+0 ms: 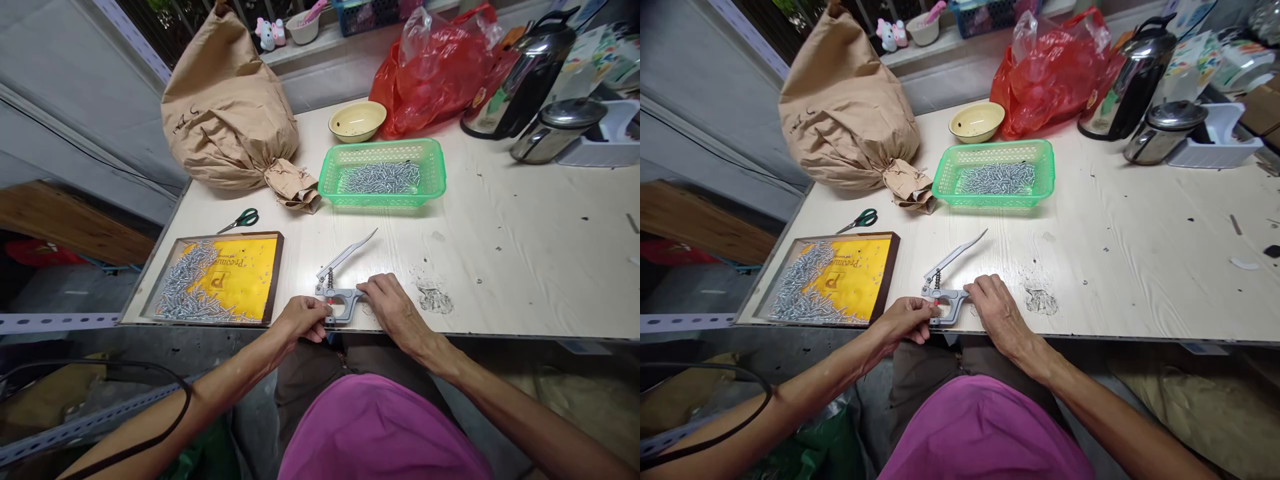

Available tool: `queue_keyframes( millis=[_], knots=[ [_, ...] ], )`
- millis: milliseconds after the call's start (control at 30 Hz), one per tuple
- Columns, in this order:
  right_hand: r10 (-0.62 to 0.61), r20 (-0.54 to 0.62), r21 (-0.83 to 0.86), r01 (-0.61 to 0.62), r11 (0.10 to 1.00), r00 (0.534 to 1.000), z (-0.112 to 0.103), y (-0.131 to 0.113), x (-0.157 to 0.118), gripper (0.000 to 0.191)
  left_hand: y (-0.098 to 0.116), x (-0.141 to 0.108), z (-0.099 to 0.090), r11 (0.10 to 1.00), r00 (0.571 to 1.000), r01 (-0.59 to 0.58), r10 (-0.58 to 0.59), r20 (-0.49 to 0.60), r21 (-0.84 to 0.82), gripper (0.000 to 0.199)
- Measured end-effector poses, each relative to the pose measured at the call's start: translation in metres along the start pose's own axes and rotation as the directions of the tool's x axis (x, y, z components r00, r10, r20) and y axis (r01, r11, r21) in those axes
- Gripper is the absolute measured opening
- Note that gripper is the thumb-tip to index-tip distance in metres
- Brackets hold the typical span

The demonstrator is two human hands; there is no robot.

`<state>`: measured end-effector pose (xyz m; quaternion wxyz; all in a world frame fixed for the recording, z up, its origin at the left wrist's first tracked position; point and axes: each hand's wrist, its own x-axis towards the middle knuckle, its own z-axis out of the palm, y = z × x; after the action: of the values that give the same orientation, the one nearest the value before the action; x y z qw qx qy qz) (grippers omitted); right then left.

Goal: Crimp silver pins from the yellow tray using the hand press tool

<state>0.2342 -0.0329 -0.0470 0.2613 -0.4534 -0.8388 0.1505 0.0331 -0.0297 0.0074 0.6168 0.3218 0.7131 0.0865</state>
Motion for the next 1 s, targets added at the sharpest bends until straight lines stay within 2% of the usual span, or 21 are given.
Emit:
queue_keyframes(
  millis=[133,300,467,667,800,1000],
  knots=[
    [-0.007,0.048,-0.006,0.008,1.0,0.999,-0.002,0.0,-0.001,0.024,-0.002,-0.003,0.0,0.993,0.999,-0.035,0.03,-0.04,-0.116,0.024],
    [-0.005,0.11,-0.004,0.005,1.0,0.994,-0.008,-0.004,0.002,0.025,-0.006,-0.003,-0.006,0.968,1.0,-0.017,0.012,-0.021,-0.249,0.027],
    [-0.007,0.086,-0.047,0.011,0.999,0.996,-0.008,-0.006,0.004,0.023,-0.008,-0.008,-0.005,0.975,0.999,-0.033,0.026,-0.037,-0.218,0.031],
    [-0.092,0.014,-0.099,0.093,0.991,0.996,-0.008,-0.005,-0.004,0.023,-0.013,-0.015,0.0,0.977,0.991,-0.122,0.111,-0.069,-0.175,0.037],
    [-0.126,-0.012,-0.154,0.122,0.98,0.992,-0.008,-0.006,-0.007,0.024,-0.019,-0.016,0.003,0.964,0.982,-0.178,0.162,-0.094,-0.198,0.037],
    [-0.147,-0.024,-0.187,0.14,0.972,0.989,-0.006,-0.004,-0.008,0.026,-0.022,-0.015,0.006,0.958,0.979,-0.193,0.173,-0.109,-0.211,0.034]
  ],
)
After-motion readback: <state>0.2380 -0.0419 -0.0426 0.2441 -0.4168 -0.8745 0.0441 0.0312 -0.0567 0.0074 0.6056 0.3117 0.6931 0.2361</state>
